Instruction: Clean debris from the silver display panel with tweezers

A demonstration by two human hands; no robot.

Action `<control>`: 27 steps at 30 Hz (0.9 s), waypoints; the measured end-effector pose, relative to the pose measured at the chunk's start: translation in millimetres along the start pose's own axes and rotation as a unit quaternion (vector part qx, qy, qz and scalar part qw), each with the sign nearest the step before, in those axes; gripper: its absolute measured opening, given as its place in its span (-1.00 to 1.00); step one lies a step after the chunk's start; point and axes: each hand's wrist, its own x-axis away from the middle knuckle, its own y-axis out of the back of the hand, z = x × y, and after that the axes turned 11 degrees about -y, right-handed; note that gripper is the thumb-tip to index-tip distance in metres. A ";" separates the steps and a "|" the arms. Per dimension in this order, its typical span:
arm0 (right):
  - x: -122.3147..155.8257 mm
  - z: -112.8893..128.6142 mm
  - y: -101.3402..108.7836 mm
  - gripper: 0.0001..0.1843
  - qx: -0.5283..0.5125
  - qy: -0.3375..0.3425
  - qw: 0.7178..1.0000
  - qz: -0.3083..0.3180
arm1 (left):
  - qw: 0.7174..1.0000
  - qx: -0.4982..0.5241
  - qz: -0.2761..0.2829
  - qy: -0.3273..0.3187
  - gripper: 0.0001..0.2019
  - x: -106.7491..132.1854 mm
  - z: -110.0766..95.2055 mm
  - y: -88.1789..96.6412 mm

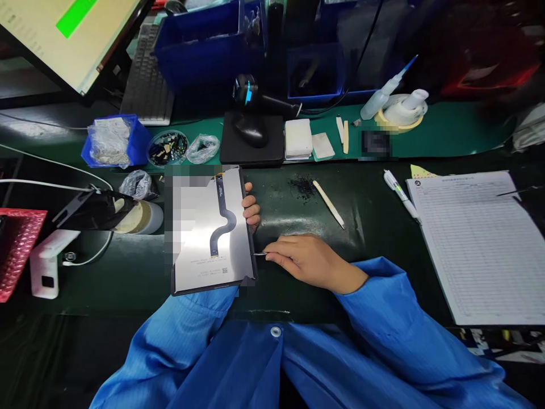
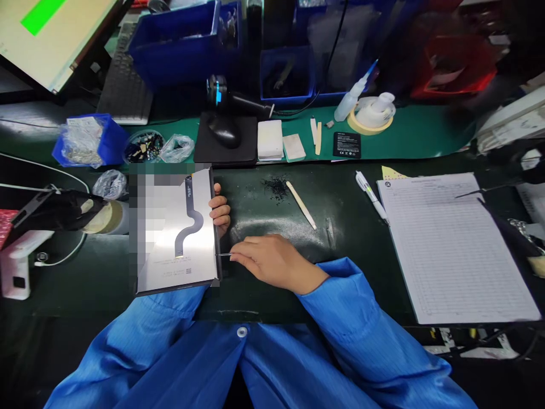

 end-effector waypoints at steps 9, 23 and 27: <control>-1.4 0.2 -1.0 -0.72 0.005 0.001 1.000 0.004 | 0.999 0.029 -0.019 0.024 -0.49 -3.0 -1.7 -0.5; -0.6 -1.1 -0.8 -0.71 0.006 0.007 1.000 0.008 | 0.998 0.054 -0.020 0.036 -0.56 -2.9 -3.7 1.0; 0.5 1.4 -0.2 -0.77 -0.025 -0.013 1.000 0.007 | 0.997 0.063 -0.012 0.030 -0.56 -4.6 -2.3 2.5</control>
